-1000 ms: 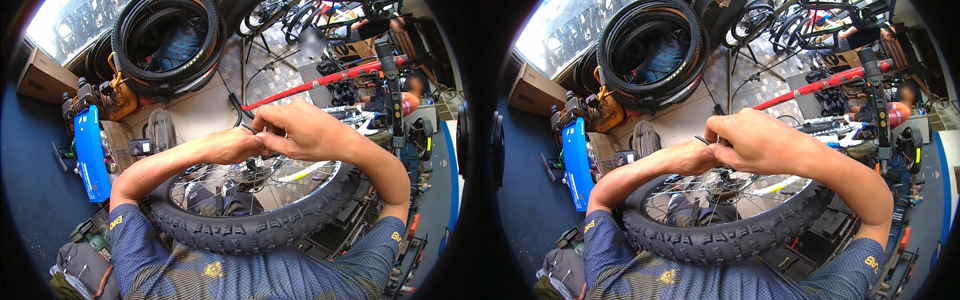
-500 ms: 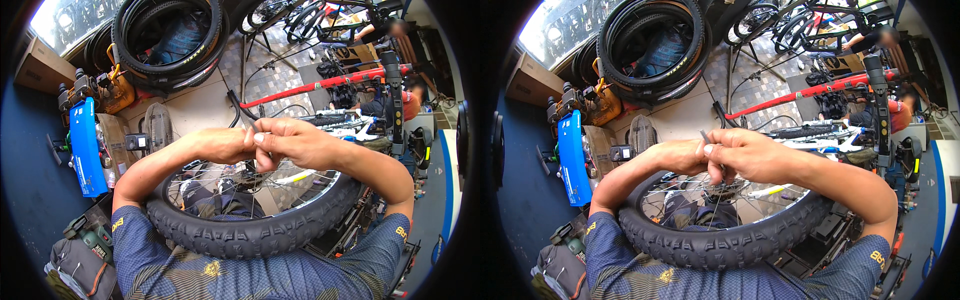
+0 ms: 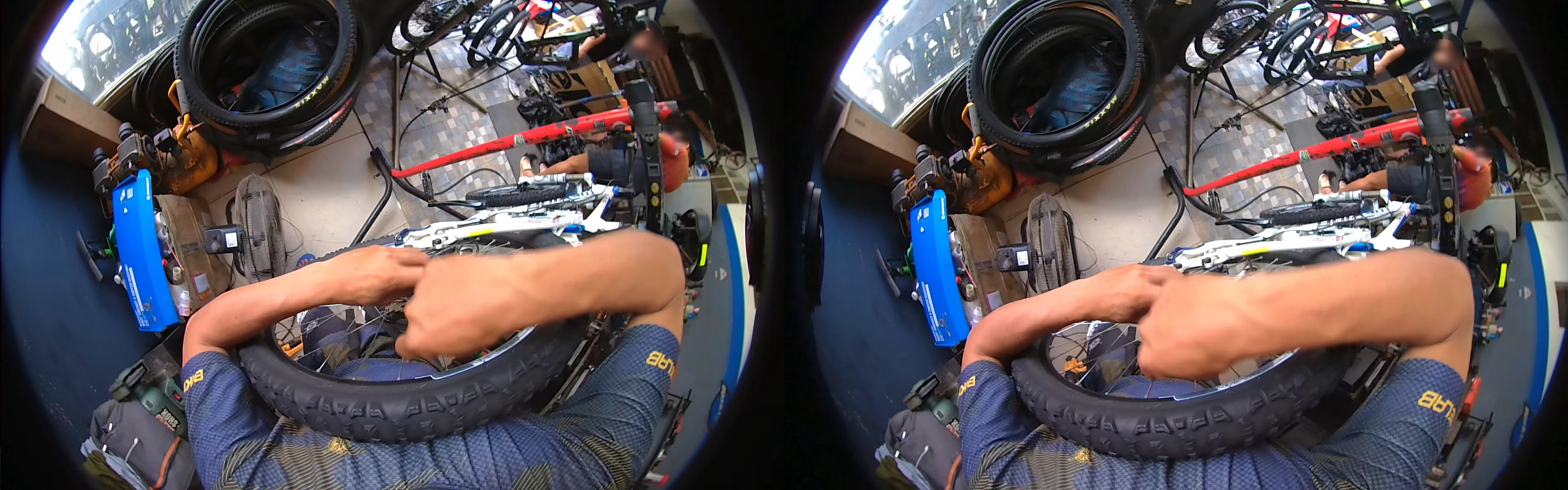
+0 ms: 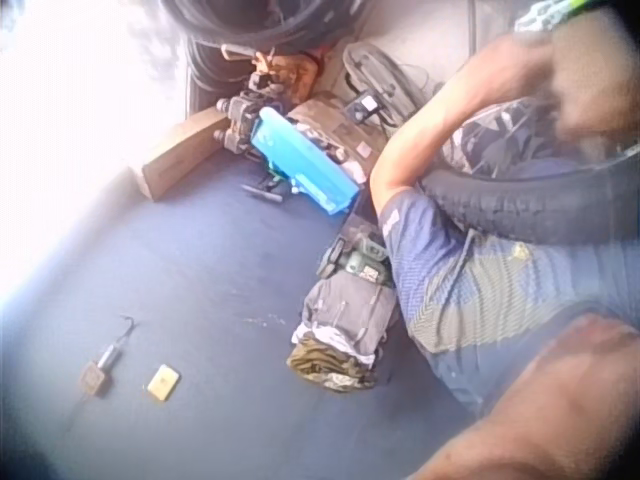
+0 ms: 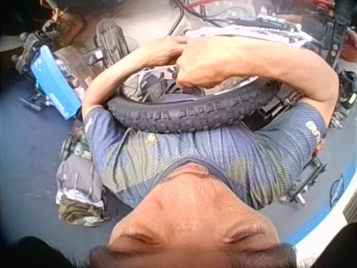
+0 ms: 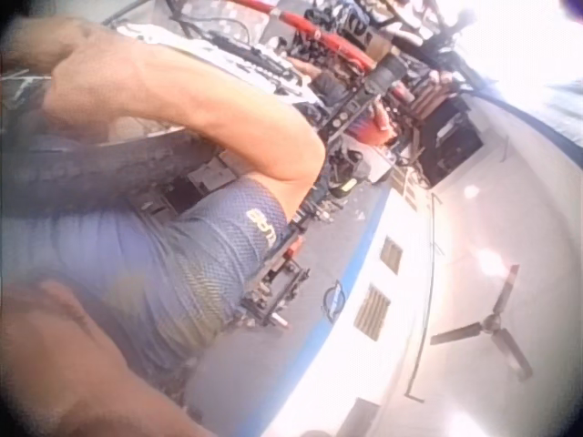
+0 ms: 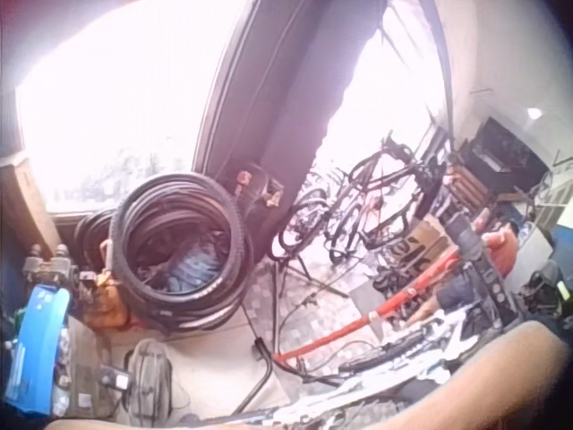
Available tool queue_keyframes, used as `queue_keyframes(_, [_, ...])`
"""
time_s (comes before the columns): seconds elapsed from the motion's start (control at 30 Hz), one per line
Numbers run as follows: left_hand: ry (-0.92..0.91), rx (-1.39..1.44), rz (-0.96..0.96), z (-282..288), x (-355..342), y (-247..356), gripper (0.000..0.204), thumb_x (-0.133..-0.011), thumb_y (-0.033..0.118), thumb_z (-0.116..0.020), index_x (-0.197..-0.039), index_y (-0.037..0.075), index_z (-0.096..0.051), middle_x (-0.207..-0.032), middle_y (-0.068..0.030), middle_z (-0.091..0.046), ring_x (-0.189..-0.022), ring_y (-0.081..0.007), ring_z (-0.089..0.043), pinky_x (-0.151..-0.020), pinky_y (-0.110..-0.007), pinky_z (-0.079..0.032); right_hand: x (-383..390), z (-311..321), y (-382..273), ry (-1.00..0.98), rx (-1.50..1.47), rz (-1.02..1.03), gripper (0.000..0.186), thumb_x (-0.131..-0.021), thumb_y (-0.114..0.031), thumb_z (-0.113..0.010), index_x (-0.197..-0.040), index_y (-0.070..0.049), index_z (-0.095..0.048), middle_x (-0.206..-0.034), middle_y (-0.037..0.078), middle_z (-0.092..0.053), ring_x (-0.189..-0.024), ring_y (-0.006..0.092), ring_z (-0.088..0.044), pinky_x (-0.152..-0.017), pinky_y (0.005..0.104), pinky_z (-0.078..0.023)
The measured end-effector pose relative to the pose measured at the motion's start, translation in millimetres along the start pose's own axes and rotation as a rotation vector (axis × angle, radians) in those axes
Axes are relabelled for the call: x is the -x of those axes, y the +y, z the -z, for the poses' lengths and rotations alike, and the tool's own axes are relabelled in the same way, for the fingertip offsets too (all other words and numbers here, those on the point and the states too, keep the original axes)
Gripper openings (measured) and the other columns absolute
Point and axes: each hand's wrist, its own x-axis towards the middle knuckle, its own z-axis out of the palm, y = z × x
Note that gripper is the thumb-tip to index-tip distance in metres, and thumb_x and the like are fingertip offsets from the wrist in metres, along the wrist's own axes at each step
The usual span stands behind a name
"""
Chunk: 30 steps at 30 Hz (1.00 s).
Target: The person works on a bicycle's rear wheel and brake assembly. They use a yellow tool to adjust the brake caliper, then use a screwdriver to tighten a bolt on the brake assembly. Finally, they spray lubricant onto small metal parts on the floor.
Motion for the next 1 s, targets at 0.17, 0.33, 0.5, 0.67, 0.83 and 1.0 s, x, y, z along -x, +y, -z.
queue_keyframes(0.17, [0.174,0.330,0.181,11.5,-2.1,3.5,0.025,-0.092,0.007,-0.074,-0.116,0.002,-0.072,-0.110,-0.0166,-0.075,-0.100,-0.0384,-0.074,-0.090,-0.043,-0.059,31.1,17.7,27.3,0.515,0.040,0.036,0.038,-0.092,-0.046,-0.073,-0.090,-0.009,-0.072,-0.097,0.013,-0.064,-0.096,0.0336,-0.063,-0.081,0.0473,-0.053])
queue_keyframes(0.33, [0.303,0.075,0.088,1.6,-21.9,12.3,0.019,-0.097,0.008,-0.073,-0.115,0.003,-0.071,-0.108,-0.0148,-0.075,-0.095,-0.0359,-0.074,-0.082,-0.042,-0.060,67.3,-12.3,4.6,0.610,0.114,-0.175,0.045,-0.095,-0.050,-0.071,-0.084,-0.006,-0.073,-0.101,0.013,-0.056,-0.102,0.0324,-0.056,-0.087,0.0443,-0.051])
queue_keyframes(0.5, [0.353,0.067,0.192,5.1,-28.8,14.5,0.015,-0.096,0.012,-0.076,-0.107,0.002,-0.072,-0.094,-0.0130,-0.076,-0.085,-0.0305,-0.076,-0.072,-0.039,-0.061,83.1,-24.3,-22.4,0.762,0.095,-0.600,0.027,-0.091,-0.029,-0.072,-0.092,-0.002,-0.070,-0.100,0.013,-0.056,-0.096,0.0305,-0.064,-0.072,0.0413,-0.056])
queue_keyframes(0.67, [0.304,0.074,0.065,3.4,-29.7,19.0,0.015,-0.091,0.012,-0.082,-0.094,0.002,-0.072,-0.087,-0.0111,-0.074,-0.082,-0.0277,-0.074,-0.070,-0.039,-0.058,81.1,-23.3,-1.7,0.782,0.567,-0.455,0.013,-0.084,-0.021,-0.069,-0.088,-0.008,-0.068,-0.101,0.008,-0.057,-0.094,0.0221,-0.066,-0.067,0.0377,-0.058])
queue_keyframes(0.83, [0.300,0.101,0.121,-5.8,-29.1,19.5,0.019,-0.090,0.012,-0.083,-0.092,0.002,-0.067,-0.088,-0.0104,-0.070,-0.082,-0.0287,-0.070,-0.071,-0.042,-0.056,74.1,-25.9,18.0,1.008,0.357,-0.615,0.029,-0.092,-0.035,-0.071,-0.091,-0.006,-0.067,-0.095,0.011,-0.063,-0.087,0.0301,-0.071,-0.068,0.0440,-0.057])
queue_keyframes(1.0, [0.310,0.079,0.103,-1.0,-21.7,14.9,0.018,-0.089,0.008,-0.081,-0.094,0.002,-0.065,-0.089,-0.0114,-0.068,-0.082,-0.0298,-0.070,-0.071,-0.041,-0.055,74.5,-29.3,-15.8,0.758,0.151,-0.857,0.057,-0.094,-0.062,-0.067,-0.096,-0.006,-0.068,-0.069,0.017,-0.070,-0.074,0.0387,-0.074,-0.069,0.0496,-0.056])
